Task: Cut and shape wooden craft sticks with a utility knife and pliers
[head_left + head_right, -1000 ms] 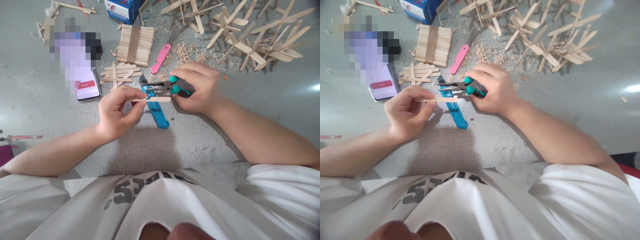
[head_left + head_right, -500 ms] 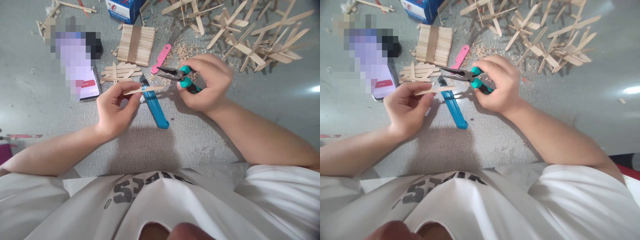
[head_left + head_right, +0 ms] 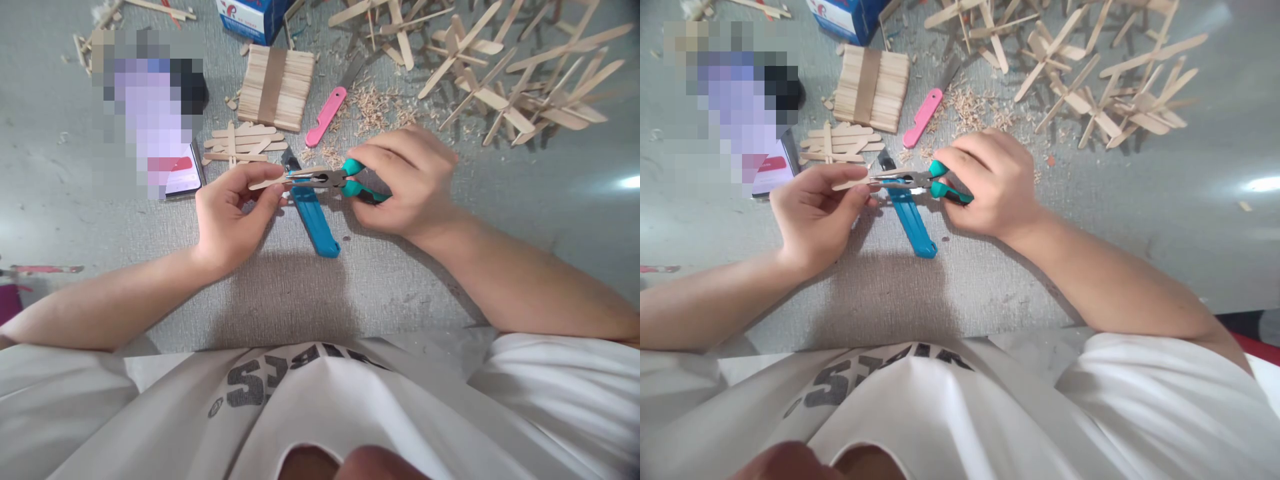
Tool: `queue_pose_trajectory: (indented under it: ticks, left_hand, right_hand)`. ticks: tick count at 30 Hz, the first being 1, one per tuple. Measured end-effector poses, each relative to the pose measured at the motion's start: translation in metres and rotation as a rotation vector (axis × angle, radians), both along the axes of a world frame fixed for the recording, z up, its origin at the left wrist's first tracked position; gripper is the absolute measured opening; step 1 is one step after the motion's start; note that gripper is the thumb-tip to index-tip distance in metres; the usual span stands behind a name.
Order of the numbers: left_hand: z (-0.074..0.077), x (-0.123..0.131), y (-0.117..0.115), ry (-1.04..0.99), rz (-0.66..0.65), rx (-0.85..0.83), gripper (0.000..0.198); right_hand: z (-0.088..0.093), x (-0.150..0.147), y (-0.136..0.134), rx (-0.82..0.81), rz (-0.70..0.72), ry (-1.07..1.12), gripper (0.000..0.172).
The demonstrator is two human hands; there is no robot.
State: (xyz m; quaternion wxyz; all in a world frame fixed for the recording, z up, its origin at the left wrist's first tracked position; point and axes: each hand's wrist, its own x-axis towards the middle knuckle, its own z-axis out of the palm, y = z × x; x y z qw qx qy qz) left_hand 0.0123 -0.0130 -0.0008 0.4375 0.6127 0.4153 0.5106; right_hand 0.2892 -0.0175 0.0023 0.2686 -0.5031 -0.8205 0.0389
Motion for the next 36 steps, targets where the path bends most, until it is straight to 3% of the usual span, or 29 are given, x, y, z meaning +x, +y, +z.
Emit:
queue_pose_trajectory:
  ticks: [14, 19, 25, 36]
  left_hand:
    - [0.002, -0.001, -0.001, -0.033, -0.039, -0.088, 0.013]
    - [0.009, 0.003, -0.003, -0.064, -0.036, -0.089, 0.013]
    - [0.019, 0.002, -0.004, -0.028, -0.044, -0.072, 0.025]
    - [0.021, 0.003, 0.002, -0.013, -0.030, -0.138, 0.009]
  right_hand:
    - [-0.007, 0.006, 0.000, 0.079, 0.024, -0.067, 0.028]
    - [0.001, 0.004, -0.003, 0.103, 0.006, -0.128, 0.022]
    - [0.013, 0.002, -0.007, 0.009, 0.038, -0.133, 0.017]
    - [0.013, 0.002, -0.006, 0.055, -0.007, -0.156, 0.011]
